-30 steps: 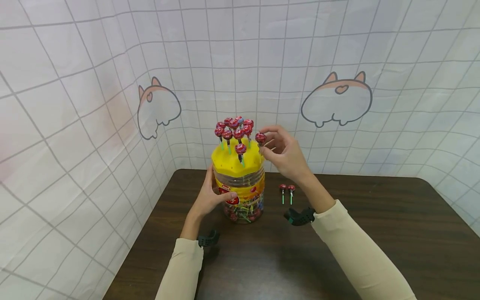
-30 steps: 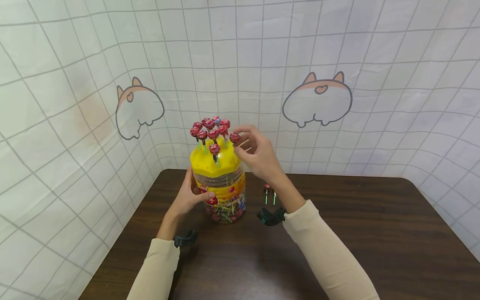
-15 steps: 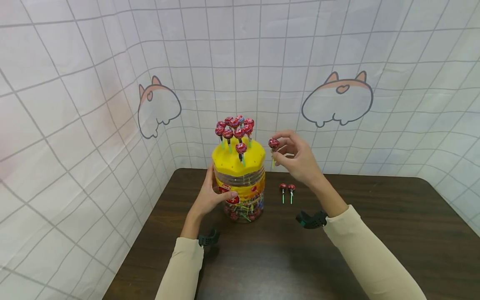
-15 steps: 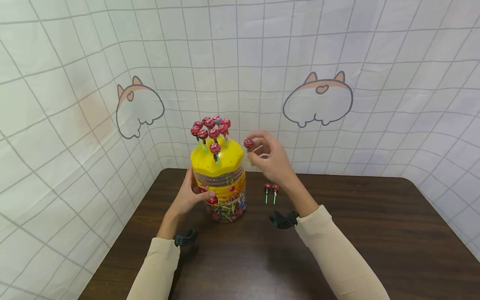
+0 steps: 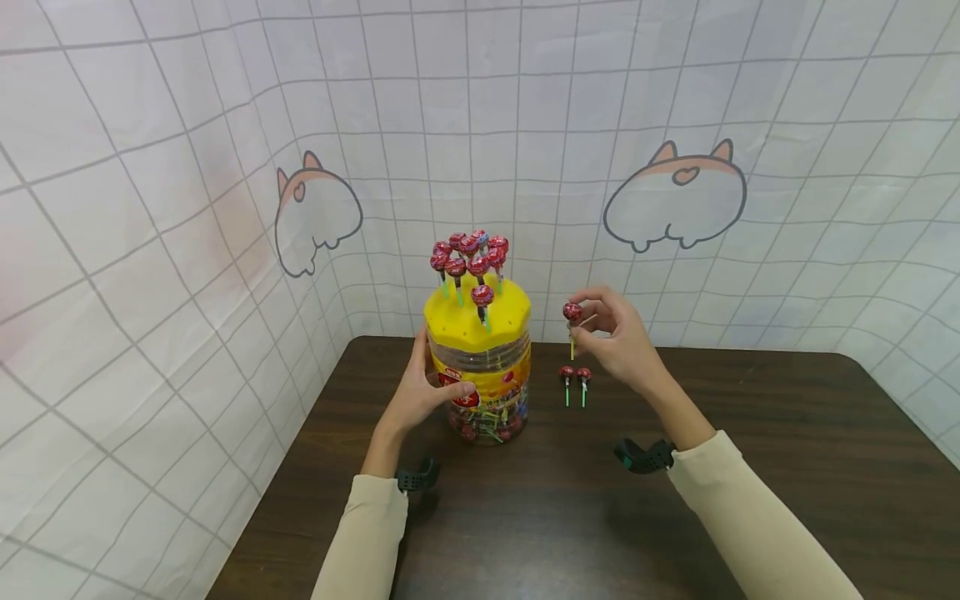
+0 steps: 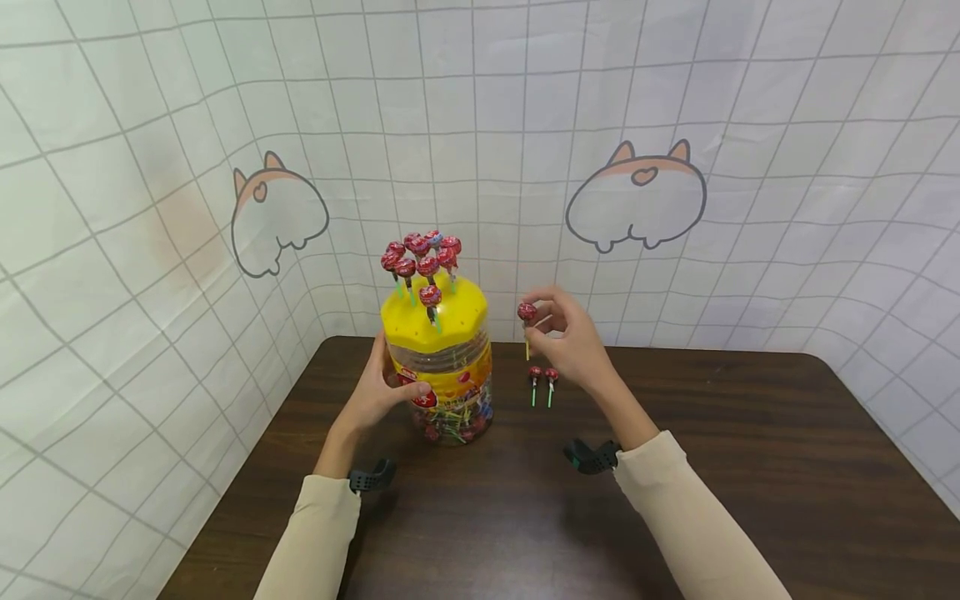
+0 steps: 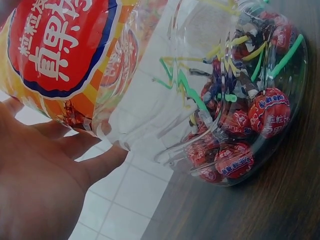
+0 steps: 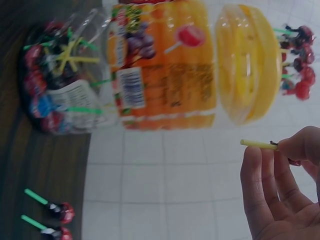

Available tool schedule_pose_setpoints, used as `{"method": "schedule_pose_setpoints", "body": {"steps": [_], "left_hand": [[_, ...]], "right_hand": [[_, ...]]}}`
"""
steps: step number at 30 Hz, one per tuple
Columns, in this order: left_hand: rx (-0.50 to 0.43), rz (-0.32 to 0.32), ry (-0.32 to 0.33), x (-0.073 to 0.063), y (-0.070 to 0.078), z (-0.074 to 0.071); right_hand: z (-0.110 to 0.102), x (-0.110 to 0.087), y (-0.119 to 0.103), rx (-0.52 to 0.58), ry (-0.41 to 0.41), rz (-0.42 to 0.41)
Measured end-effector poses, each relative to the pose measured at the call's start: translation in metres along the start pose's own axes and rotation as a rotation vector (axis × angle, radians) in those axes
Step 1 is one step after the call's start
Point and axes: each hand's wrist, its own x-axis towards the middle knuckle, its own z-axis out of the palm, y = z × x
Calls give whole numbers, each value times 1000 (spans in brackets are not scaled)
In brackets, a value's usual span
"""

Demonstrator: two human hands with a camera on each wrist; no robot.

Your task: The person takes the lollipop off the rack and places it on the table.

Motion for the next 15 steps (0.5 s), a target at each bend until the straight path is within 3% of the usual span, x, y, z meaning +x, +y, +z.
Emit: {"method": "schedule_pose_setpoints", "body": {"steps": [15], "left_hand": [[24,2,6,-1,-1,-2]], "right_hand": [[-9,-17,41,8,11,106]]}}
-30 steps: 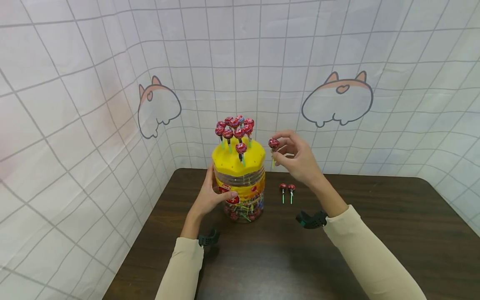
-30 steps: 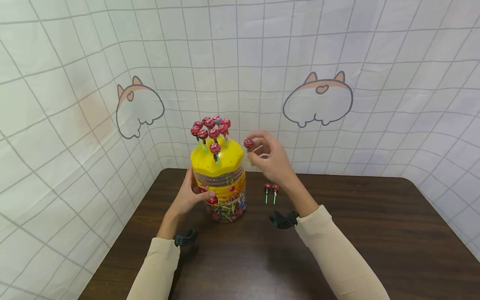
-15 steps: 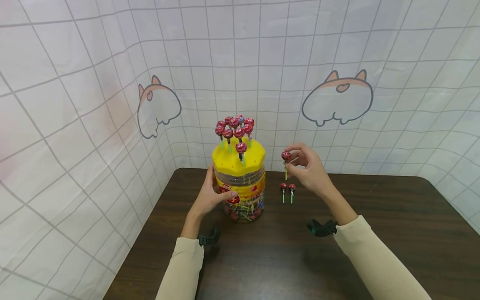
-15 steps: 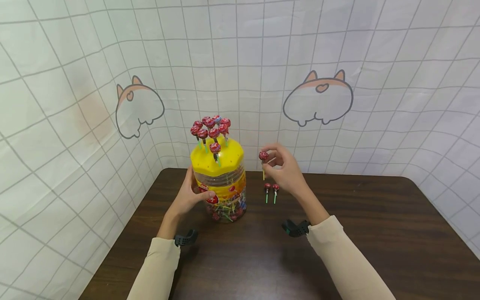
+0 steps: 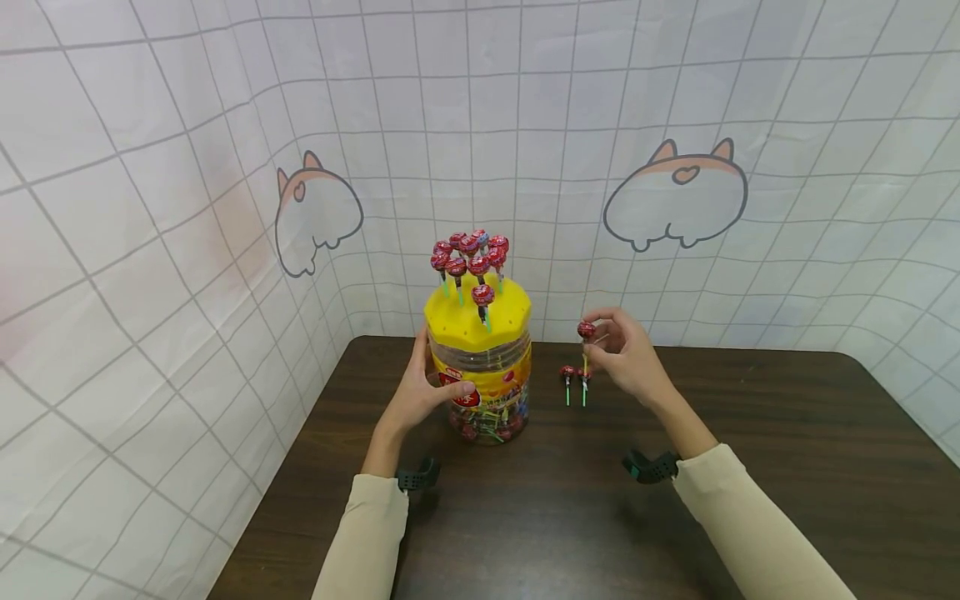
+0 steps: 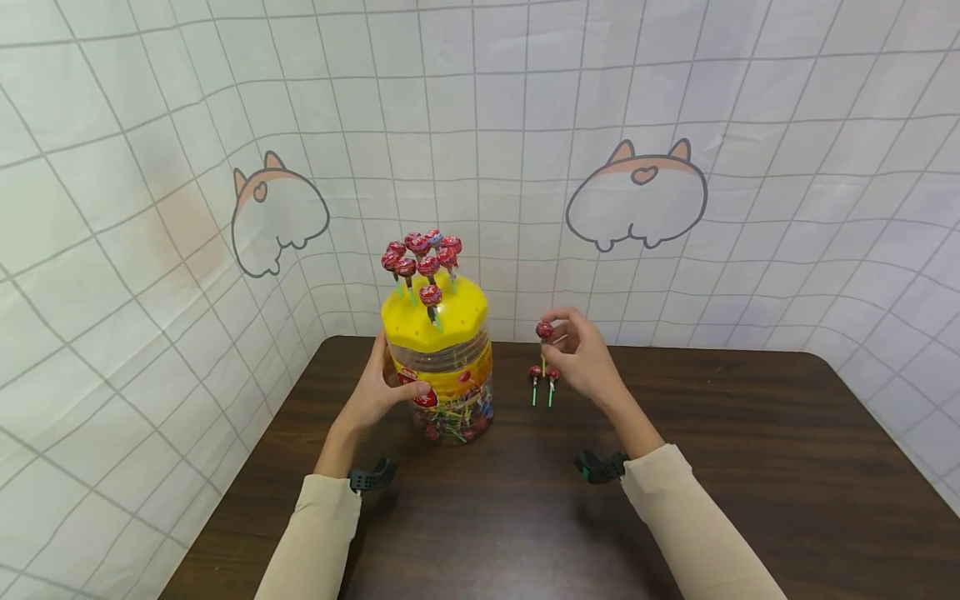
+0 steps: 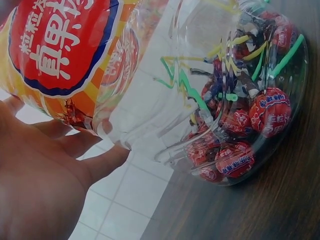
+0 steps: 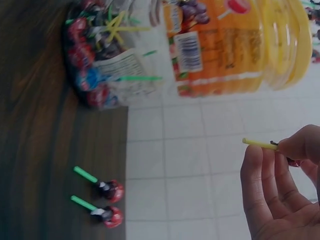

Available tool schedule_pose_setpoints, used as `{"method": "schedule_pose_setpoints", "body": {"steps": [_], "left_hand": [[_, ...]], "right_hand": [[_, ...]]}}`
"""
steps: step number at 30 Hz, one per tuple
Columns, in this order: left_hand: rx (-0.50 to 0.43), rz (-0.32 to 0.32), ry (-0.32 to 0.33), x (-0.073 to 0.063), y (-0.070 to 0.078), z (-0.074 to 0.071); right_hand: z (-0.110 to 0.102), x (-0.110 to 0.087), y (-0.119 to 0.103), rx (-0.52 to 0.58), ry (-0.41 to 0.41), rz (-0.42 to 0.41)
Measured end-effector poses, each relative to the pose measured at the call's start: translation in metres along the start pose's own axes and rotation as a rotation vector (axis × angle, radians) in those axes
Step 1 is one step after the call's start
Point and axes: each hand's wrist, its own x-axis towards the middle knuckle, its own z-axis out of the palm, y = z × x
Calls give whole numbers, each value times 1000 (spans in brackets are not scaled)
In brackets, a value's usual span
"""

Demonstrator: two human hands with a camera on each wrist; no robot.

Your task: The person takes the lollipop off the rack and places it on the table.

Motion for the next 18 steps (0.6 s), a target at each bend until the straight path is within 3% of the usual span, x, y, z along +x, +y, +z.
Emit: {"method": "schedule_pose_setpoints", "body": {"steps": [18], "left_hand": [[-24,-1,-3,0,0,1]], "right_hand": [[-13,-6,51,58,15,202]]}}
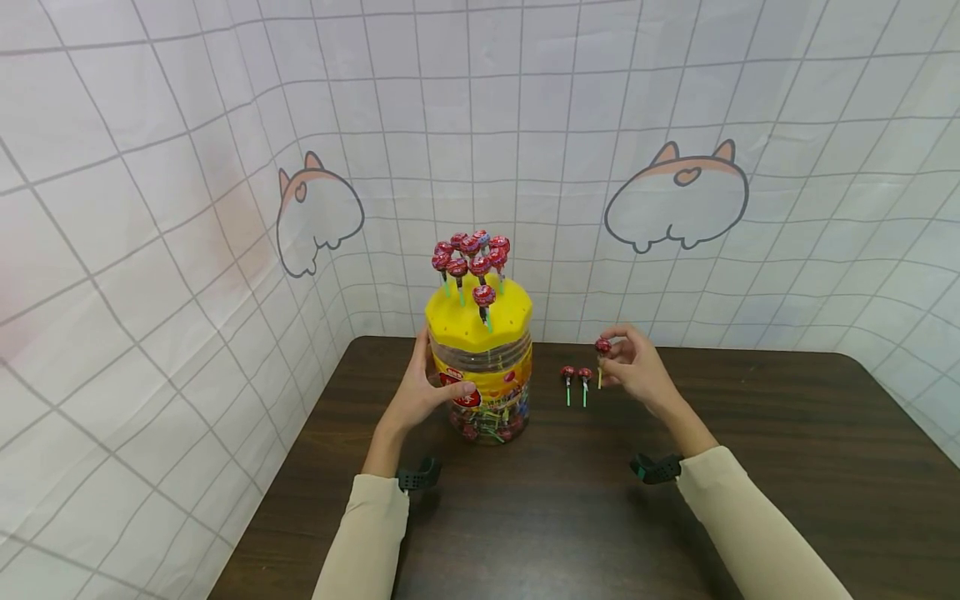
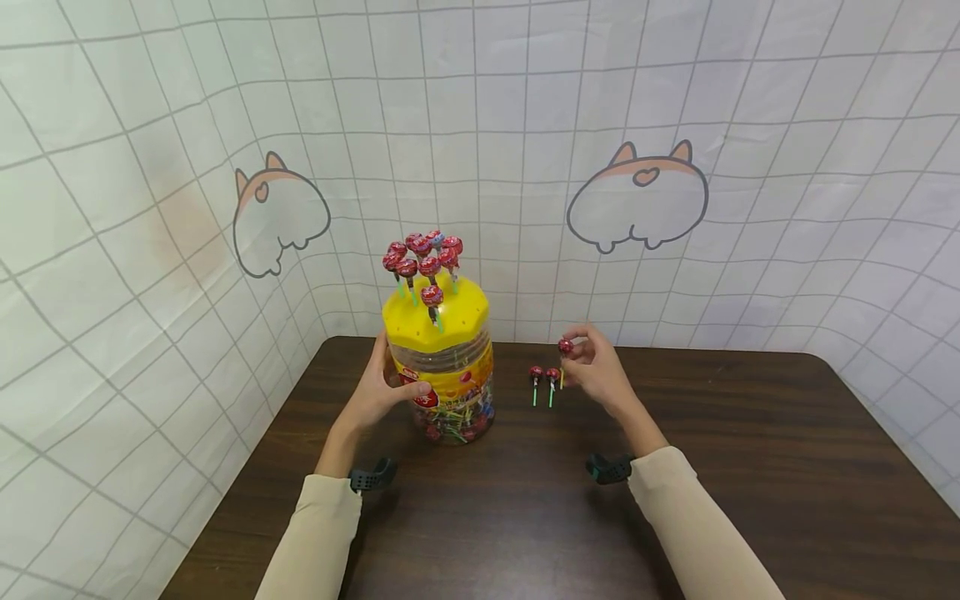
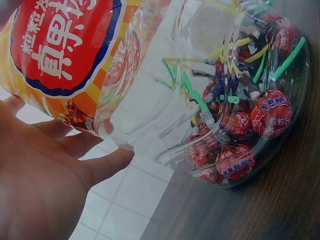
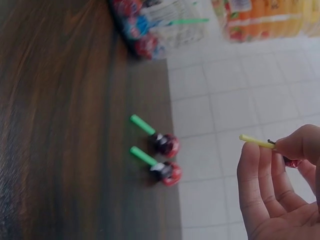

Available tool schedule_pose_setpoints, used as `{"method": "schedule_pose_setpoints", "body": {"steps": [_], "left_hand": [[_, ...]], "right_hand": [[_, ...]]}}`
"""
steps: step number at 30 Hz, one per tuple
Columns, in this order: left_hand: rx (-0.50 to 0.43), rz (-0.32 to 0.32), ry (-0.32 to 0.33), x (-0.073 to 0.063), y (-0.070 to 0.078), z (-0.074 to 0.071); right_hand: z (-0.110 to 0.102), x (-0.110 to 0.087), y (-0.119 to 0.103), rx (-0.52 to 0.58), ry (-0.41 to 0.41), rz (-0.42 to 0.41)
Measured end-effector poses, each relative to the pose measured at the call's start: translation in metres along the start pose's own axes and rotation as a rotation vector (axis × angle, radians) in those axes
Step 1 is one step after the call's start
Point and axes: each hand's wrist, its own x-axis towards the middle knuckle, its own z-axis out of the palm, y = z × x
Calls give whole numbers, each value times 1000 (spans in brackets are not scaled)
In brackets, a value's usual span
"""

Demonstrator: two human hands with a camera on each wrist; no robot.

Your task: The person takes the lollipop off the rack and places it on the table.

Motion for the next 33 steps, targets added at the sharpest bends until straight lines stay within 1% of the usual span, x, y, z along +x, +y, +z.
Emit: {"method": "schedule_pose_setpoints", "body": {"steps": [6,10,22,24,25,31,32,33], "left_hand": [[10,-1,3,0,-2,0],[11,-9,7,0,-1,0],[6,-22,9,-1,1,1],[8,-25,9,-2,1,1],[9,-26,9,-2,1,1],[19,-27,12,-3,2,1],[21,-25,11,-3,2,1],[23,-20,9,-3,2,0]], "right_hand": [[-4,3,18,-7,-7,83],[-6,3,28,-26,-19,112],[-6,6,52,-74,-65,160],[-5,6,54,-81,-72,169],[-5,5,50,-82,-75,178],[-3,6,54,-112,-83,195],[-4,7,58,-123,-80,192],[-4,7,58,-131,-79,191]]}}
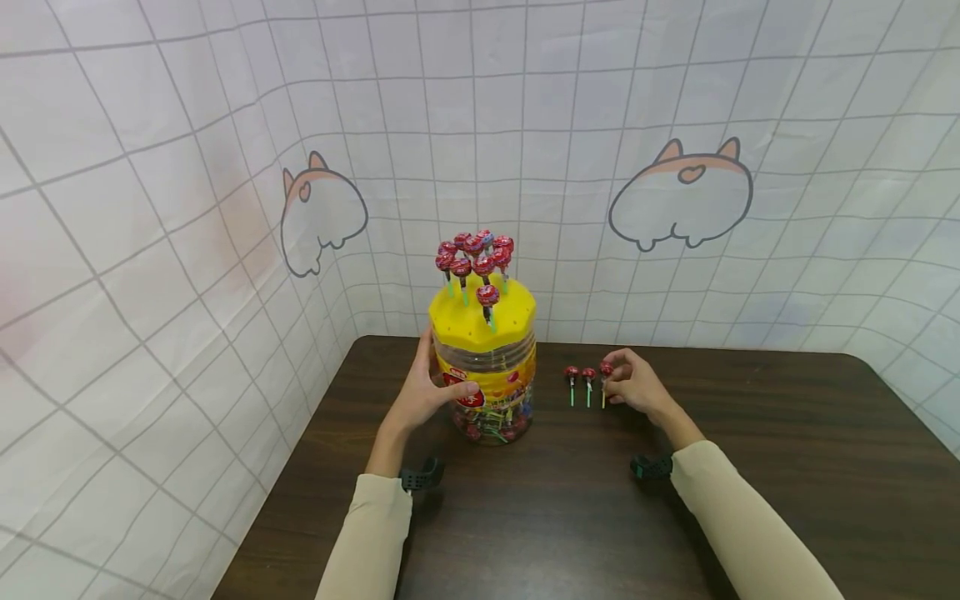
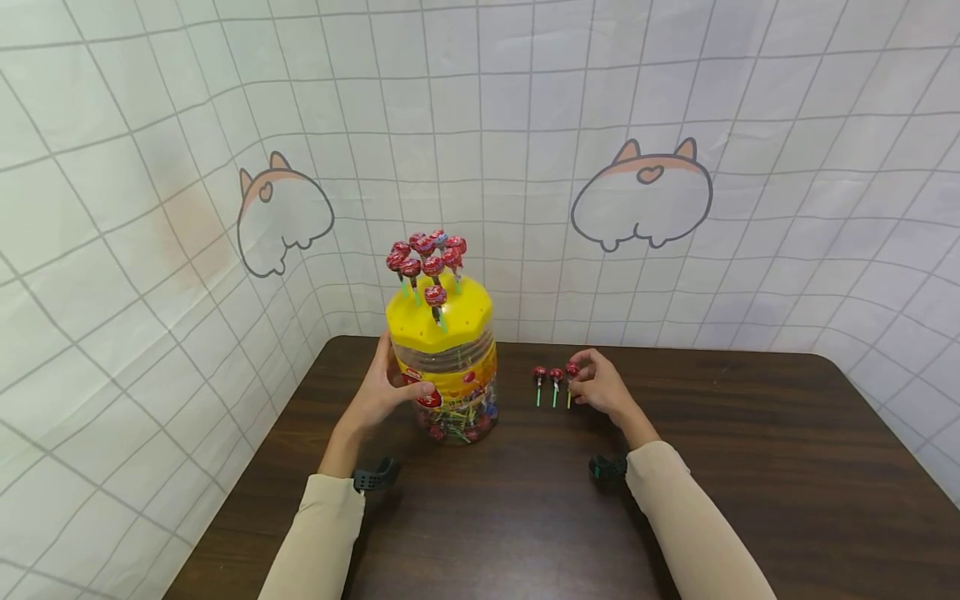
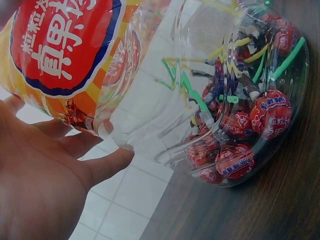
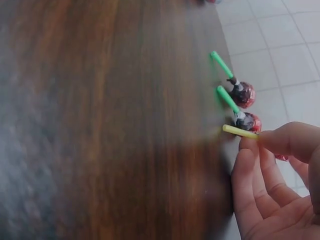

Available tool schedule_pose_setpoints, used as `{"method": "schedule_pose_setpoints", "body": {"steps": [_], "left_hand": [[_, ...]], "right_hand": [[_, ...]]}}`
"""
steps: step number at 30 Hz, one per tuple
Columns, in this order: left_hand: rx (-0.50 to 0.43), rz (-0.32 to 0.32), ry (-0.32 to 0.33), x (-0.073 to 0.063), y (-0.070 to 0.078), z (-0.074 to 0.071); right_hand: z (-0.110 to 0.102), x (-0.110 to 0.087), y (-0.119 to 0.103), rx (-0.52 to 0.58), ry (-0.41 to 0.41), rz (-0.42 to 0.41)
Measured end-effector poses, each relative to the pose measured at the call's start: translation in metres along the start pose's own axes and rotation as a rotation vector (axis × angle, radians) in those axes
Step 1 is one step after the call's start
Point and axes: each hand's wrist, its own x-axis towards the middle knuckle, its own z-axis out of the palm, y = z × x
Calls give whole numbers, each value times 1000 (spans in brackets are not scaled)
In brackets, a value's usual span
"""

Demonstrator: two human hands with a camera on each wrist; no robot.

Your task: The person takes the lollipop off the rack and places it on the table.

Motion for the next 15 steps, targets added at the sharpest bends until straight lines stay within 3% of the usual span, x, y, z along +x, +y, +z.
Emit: {"method": "schedule_pose_setpoints", "body": {"steps": [8,15], "left_hand": [[-8,1,-5,0,3,1],[-10,-2,-6,-1,3,1]], "right_hand": [[-4,3,4,-123,38,-13],[-6,4,8,-156,33,-8]]}}
